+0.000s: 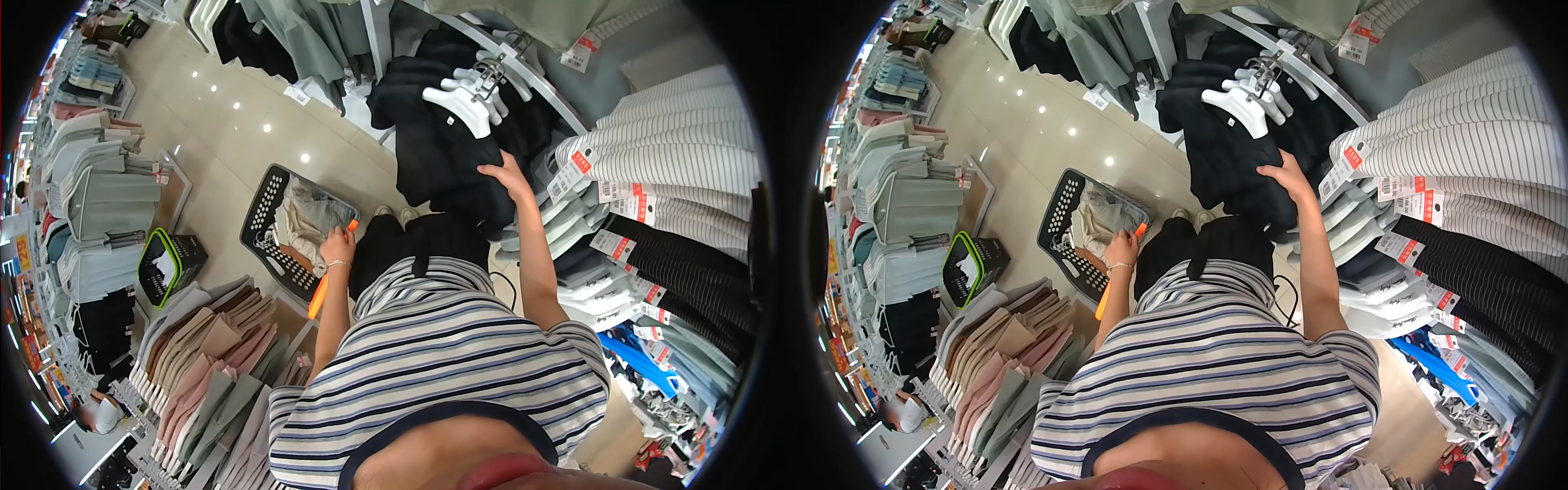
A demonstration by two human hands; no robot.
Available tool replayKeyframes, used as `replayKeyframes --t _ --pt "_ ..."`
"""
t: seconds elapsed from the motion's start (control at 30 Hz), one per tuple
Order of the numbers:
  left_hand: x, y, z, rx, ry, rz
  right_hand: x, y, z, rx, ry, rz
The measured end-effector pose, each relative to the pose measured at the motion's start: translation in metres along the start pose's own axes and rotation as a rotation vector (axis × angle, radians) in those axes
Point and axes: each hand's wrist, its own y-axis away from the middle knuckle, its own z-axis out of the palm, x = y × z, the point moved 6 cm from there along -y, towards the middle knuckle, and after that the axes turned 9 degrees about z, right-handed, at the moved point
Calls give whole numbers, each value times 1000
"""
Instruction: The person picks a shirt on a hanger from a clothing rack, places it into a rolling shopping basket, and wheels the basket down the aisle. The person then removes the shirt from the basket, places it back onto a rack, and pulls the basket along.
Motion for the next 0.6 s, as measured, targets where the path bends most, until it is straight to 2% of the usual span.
replayKeyframes --t 0.27,0.6 --pt "-4 -5 0 14 5 -4 29 -34 -10 18 30 54" --pt "-7 -5 8 -5 20 -16 50 -62 -35 183 156 -85"
